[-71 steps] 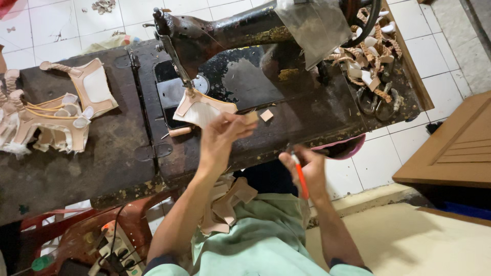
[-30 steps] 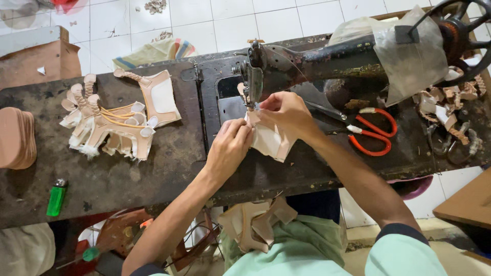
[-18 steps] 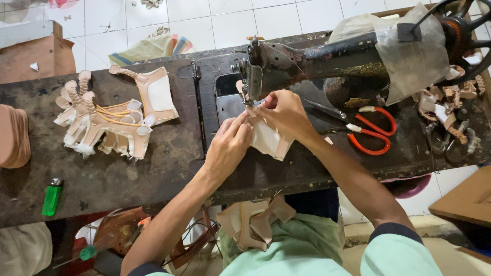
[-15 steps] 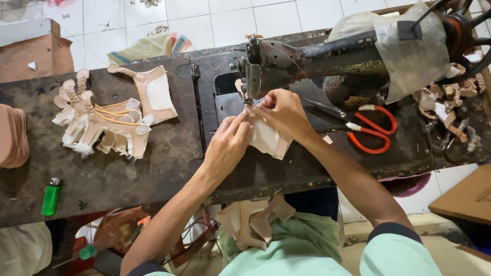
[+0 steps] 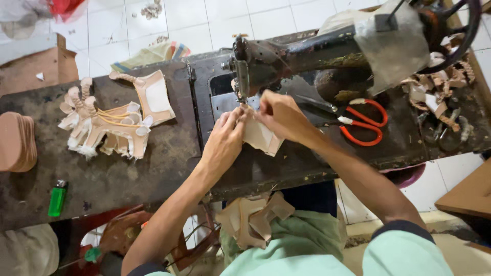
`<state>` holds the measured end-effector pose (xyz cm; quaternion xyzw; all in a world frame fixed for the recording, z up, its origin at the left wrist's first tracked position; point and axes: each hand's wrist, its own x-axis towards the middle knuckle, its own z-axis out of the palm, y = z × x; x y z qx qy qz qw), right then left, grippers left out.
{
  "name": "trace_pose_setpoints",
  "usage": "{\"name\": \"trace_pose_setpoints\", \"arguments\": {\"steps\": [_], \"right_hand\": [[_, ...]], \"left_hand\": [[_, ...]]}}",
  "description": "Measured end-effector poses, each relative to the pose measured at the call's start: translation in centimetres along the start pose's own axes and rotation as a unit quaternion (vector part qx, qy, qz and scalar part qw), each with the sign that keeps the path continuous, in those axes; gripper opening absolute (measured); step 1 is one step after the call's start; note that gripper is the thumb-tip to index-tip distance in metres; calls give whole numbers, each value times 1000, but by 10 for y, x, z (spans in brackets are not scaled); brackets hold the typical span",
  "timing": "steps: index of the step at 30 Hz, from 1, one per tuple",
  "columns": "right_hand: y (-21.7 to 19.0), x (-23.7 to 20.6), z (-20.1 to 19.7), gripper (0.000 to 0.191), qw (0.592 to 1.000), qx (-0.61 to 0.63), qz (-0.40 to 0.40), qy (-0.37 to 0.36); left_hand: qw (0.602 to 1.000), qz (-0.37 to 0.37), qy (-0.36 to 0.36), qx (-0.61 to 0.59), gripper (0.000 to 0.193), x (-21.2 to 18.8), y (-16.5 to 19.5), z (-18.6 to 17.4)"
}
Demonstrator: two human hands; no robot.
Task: The person uses a sewing machine to stitch beige shoe parts, repeatedly attaching elastic straps and trimming excess thread with scissors. The person handles multiple shoe components, aligns them under the needle, and cuts threads after each stitch.
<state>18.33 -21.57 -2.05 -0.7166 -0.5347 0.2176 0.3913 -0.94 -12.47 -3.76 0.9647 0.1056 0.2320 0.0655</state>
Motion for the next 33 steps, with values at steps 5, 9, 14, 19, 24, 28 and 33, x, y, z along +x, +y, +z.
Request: {"name": "trace_pose_setpoints", "arguments": {"steps": [5,9,14,19,24,28,33], "right_hand": [[-11,-46,-99,8,968,21,-184,166],[29,-23,-214,9,857,-254,-224,389],[82,-19,-243,17,767,-486,-188,373],[91,-27,-241,24,840,-370,-139,373],[96,-5,-268,22,877,-387,-79,275],[97,-5,-265,21,856,-420,-93,286],[82,-23,-240,19,838,-379,-146,365]], "left_hand": [[1000,-1,3,22,60,6,-2,5],[1000,-16,10,13,59,5,-1,5],[1000,-20,12,4,54,5,1,8],[999,-35,10,31,49,7,-1,10],[998,-49,33,10,47,10,1,12],[997,-62,42,20,46,10,5,16],[997,-60,43,21,45,10,6,19]]}}
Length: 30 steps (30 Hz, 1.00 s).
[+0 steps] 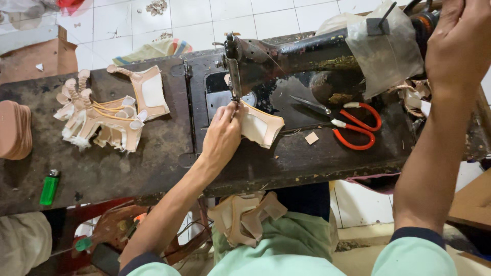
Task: The person uses a sewing machine to stitch beige shoe parts, repeatedly attaching elastic straps and trimming excess thread with scissors. The person handles multiple shoe components, aligns them under the needle, and cuts threads after each stitch.
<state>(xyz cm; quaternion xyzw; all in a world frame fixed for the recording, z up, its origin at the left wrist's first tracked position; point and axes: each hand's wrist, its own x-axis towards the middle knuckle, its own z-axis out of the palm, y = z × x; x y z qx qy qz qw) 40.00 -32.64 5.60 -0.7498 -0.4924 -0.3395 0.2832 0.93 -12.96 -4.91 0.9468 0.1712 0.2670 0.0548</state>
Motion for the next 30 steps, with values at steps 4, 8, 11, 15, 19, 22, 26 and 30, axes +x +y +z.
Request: {"name": "trace_pose_setpoints", "arguments": {"steps": [4,8,11,15,19,22,26,30], "right_hand": [[-25,-11,-1,19,991,89,22,101],[-64,-13,-12,12,979,7,7,203],[-120,-17,-4,14,963,134,-31,232],[-196,-41,77,10,955,176,-173,-167],[-187,-22,185,26,813,282,301,-411],[-181,-16,204,26,849,317,202,-371],[-182,-34,156,31,891,320,-3,-321],[-190,-35,76,24,871,257,-17,-418]], "left_hand": [[1000,12,-14,8,51,0,-1,-5],[997,40,-57,-13,62,0,-13,-20],[995,53,-73,-48,74,3,-20,-27],[991,67,-74,-87,76,4,-24,-31],[988,82,-98,-85,78,6,-31,-36],[985,90,-108,-104,79,6,-34,-39],[986,97,-99,-91,80,7,-36,-38],[985,76,-108,-114,86,4,-35,-36]]}}
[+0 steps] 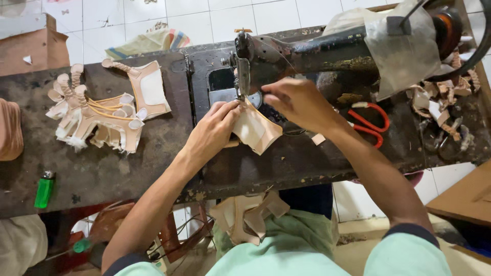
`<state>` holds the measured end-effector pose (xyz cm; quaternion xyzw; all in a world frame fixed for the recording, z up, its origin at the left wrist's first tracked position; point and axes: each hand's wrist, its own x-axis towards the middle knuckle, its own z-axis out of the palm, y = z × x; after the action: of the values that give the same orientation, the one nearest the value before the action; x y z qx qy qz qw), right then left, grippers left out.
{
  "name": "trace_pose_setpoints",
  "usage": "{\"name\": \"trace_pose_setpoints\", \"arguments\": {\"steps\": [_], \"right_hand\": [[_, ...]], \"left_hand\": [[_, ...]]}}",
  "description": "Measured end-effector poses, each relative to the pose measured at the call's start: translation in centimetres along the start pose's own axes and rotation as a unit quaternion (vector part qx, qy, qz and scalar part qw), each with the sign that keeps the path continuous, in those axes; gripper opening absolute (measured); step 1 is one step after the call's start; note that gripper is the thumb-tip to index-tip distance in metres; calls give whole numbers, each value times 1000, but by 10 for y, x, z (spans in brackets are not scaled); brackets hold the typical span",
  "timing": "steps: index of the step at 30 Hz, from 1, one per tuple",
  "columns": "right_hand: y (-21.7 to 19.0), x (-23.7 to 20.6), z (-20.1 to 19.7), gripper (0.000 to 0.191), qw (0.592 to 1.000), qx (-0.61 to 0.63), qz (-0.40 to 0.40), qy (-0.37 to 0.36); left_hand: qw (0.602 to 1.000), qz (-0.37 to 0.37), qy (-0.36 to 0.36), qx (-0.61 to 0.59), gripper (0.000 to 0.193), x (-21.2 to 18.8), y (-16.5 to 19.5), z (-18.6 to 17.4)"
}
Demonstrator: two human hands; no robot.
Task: The person uses a sewing machine to stitch beige shoe parts, repeatedly attaching elastic straps and trimming excess thread with scissors. The person handles multiple shoe components, aligns them under the needle, and cuts threads after each stitch.
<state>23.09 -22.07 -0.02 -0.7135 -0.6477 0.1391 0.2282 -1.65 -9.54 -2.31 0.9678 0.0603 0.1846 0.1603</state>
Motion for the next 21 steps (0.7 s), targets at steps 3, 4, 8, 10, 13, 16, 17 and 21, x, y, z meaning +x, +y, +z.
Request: {"name": "trace_pose_setpoints", "arguments": {"steps": [3,4,8,10,13,16,17,21], "right_hand": [[-25,-36,-28,29,990,106,-45,81],[-30,-45,-37,29,990,106,-34,82],[-37,-73,-64,26,987,66,-48,139],[-34,-85,-75,22,980,17,-73,182],[-24,-111,-87,12,968,-19,-28,250],[-1,-125,-98,9,938,-47,-61,339],[6,-129,-101,13,927,-54,-46,367],[38,-125,-114,26,882,11,181,435]], "left_hand": [[1000,-3,-9,14,87,1,1,1],[1000,-2,-7,26,87,1,2,1],[999,-6,-2,39,89,3,5,0],[999,-14,-3,37,91,3,7,-1],[999,-24,-4,37,93,4,8,-1],[999,-41,9,15,88,4,9,2],[999,-46,19,5,86,4,9,3],[998,-59,26,-24,75,4,6,8]]}}
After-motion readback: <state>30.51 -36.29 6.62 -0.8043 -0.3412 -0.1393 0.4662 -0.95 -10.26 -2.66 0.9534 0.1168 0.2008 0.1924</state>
